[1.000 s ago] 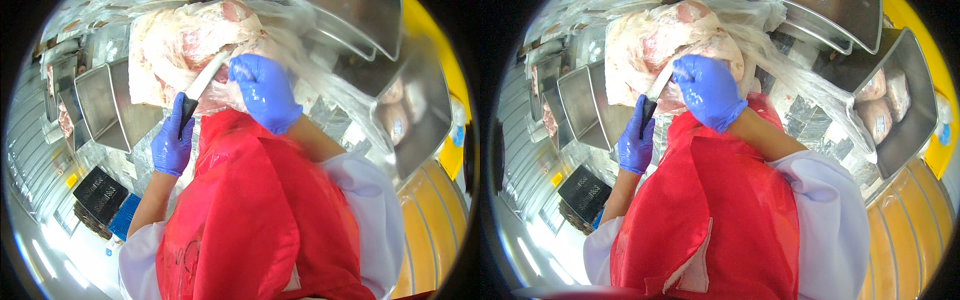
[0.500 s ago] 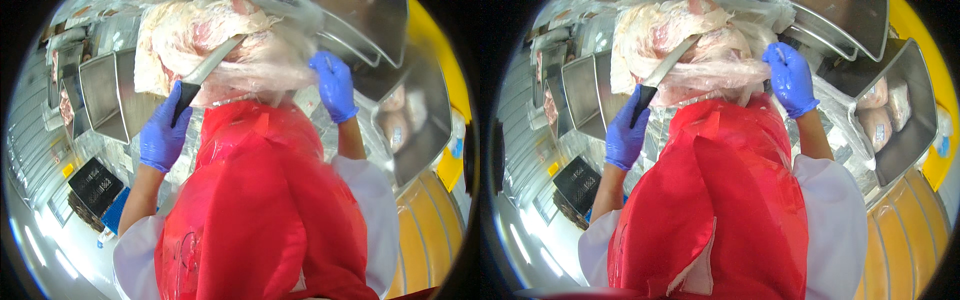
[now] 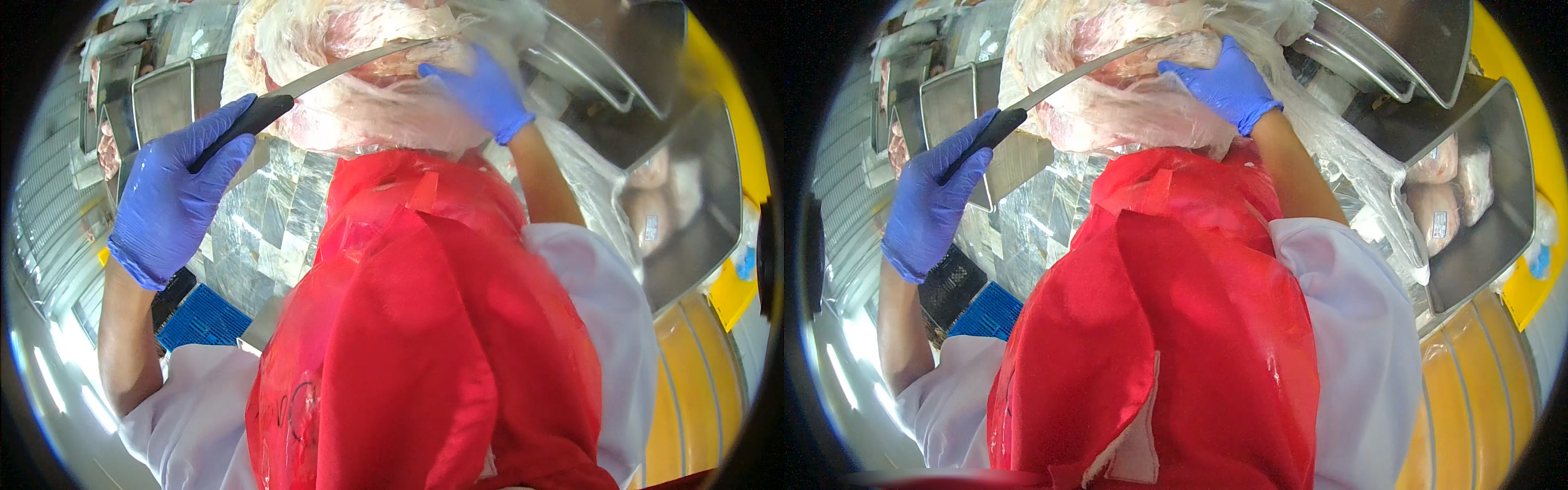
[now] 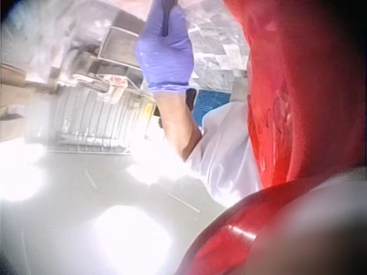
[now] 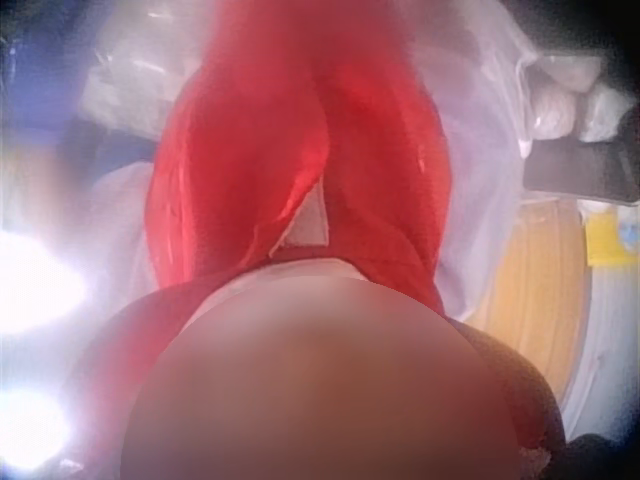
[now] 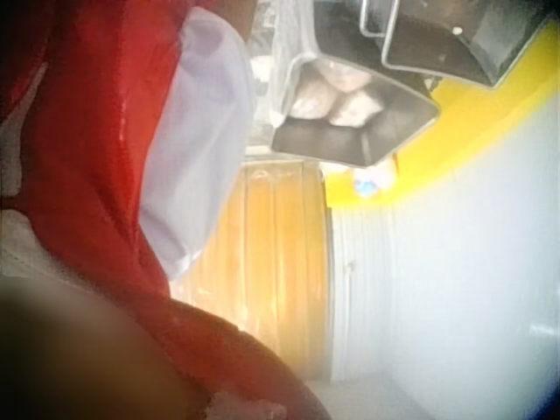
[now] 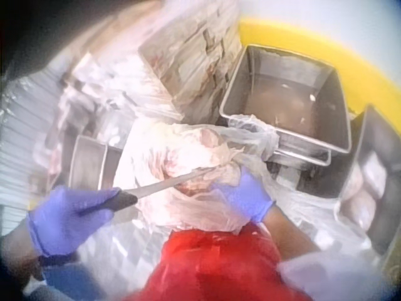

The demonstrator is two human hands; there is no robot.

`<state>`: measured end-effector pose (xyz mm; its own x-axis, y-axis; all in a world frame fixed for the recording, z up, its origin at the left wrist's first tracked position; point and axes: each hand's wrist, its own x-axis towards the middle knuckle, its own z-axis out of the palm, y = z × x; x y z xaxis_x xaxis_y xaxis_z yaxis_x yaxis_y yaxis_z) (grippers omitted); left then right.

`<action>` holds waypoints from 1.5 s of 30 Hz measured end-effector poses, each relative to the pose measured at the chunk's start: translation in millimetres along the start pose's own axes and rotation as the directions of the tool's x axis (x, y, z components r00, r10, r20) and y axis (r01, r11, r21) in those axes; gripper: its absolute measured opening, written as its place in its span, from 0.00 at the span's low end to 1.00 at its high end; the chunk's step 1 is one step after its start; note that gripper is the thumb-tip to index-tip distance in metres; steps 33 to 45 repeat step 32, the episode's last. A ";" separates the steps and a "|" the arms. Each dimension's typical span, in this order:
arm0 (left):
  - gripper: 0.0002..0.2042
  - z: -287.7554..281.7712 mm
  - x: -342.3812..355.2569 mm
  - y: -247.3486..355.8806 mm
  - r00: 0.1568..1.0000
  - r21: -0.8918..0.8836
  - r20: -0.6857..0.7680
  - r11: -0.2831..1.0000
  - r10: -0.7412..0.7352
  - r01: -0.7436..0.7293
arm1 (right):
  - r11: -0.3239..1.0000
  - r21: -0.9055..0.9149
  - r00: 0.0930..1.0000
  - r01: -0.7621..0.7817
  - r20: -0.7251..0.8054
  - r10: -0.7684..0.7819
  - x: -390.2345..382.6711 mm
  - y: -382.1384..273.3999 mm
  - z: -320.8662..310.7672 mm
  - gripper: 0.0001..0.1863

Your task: The person uses a knife to cut a large piece of raw meat inside a clear plastic bag. The person holds the bag steady with one hand while making precise cuts with the other, separating the meat into smaller portions within the packaging.

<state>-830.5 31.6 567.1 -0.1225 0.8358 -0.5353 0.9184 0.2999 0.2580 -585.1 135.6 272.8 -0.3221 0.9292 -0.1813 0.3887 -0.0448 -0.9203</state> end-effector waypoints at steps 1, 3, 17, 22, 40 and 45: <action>0.19 -1.8 3.3 0.6 0.998 -0.022 0.049 0.999 -0.039 0.040 | 1.000 0.014 0.999 0.000 0.048 -0.001 0.4 4.7 5.2 0.38; 0.19 6.9 14.4 19.6 0.997 -0.003 0.081 1.000 0.002 -0.002 | 0.998 0.038 0.990 0.041 0.136 -0.046 -3.3 10.2 11.9 0.30; 0.18 -9.2 69.8 11.1 0.983 -0.281 -0.175 0.954 0.056 -0.104 | 0.993 -0.121 1.000 0.002 0.027 0.002 -26.5 -6.5 2.8 0.45; 0.17 -14.8 40.3 -16.7 0.968 -0.333 -0.218 0.942 -0.122 0.043 | 0.929 0.018 0.922 0.369 -0.136 -0.364 -9.7 -8.3 0.5 0.32; 0.19 33.3 -16.7 -46.4 0.950 -0.406 -0.241 0.910 -0.199 0.087 | 0.789 -0.231 0.807 0.569 -0.029 -0.590 8.1 -1.2 -7.7 0.07; 0.19 33.3 -16.7 -46.4 0.950 -0.406 -0.241 0.910 -0.199 0.087 | 0.789 -0.231 0.807 0.569 -0.029 -0.590 8.1 -1.2 -7.7 0.07</action>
